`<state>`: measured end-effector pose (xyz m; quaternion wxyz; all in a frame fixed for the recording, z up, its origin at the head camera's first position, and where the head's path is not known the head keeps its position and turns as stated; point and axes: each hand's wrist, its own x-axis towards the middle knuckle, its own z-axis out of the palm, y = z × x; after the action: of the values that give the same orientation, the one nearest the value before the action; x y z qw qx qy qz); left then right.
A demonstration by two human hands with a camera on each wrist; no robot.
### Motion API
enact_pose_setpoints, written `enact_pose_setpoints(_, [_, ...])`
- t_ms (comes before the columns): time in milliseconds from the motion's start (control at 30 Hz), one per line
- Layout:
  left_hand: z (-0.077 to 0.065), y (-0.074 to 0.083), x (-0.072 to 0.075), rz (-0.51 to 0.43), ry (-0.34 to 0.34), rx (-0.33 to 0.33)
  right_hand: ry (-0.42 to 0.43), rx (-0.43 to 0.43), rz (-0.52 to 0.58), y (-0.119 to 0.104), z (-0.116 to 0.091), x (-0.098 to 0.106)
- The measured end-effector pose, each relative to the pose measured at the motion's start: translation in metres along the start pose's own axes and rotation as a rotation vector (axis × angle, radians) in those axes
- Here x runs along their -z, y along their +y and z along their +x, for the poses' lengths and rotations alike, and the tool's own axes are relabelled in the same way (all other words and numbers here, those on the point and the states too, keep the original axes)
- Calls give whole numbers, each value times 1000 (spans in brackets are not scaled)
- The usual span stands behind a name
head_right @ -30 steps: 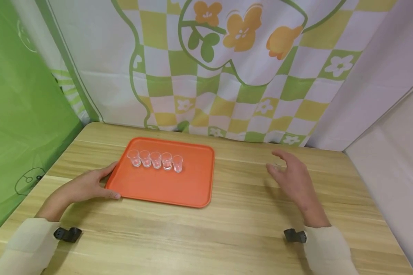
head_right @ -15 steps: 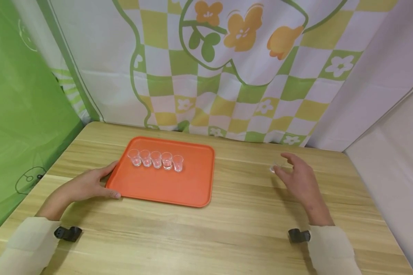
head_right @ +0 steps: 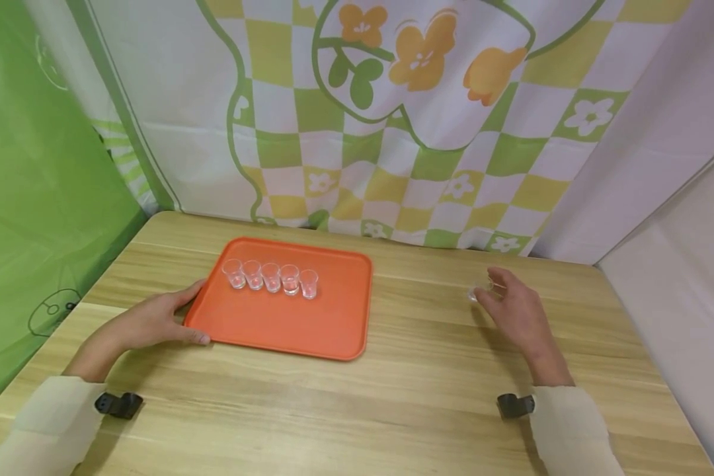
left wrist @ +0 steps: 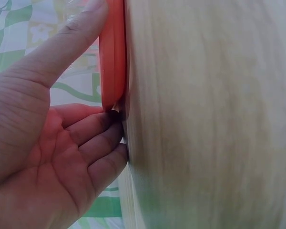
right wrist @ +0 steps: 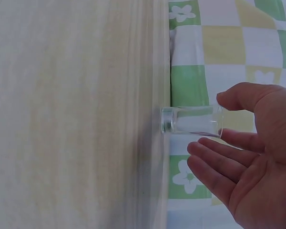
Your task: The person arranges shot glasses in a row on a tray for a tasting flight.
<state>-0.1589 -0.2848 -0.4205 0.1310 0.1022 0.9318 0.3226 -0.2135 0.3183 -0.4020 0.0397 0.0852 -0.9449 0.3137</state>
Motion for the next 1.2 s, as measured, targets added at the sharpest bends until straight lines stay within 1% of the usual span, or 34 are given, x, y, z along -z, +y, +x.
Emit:
enact_pose_setpoints(400, [0, 1, 0, -2, -2, -4, 47, 51, -38, 4, 1, -4])
enact_pose_setpoints(633, [0, -1, 0, 5, -2, -11, 25, 26, -26, 4, 1, -4])
enact_pose_setpoints(933, [-2, 1, 0, 0, -3, -11, 48, 53, -39, 4, 3, -6])
enact_pose_setpoints(1200, [-1, 2, 1, -3, -3, -10, 49, 44, -30, 3, 2, -6])
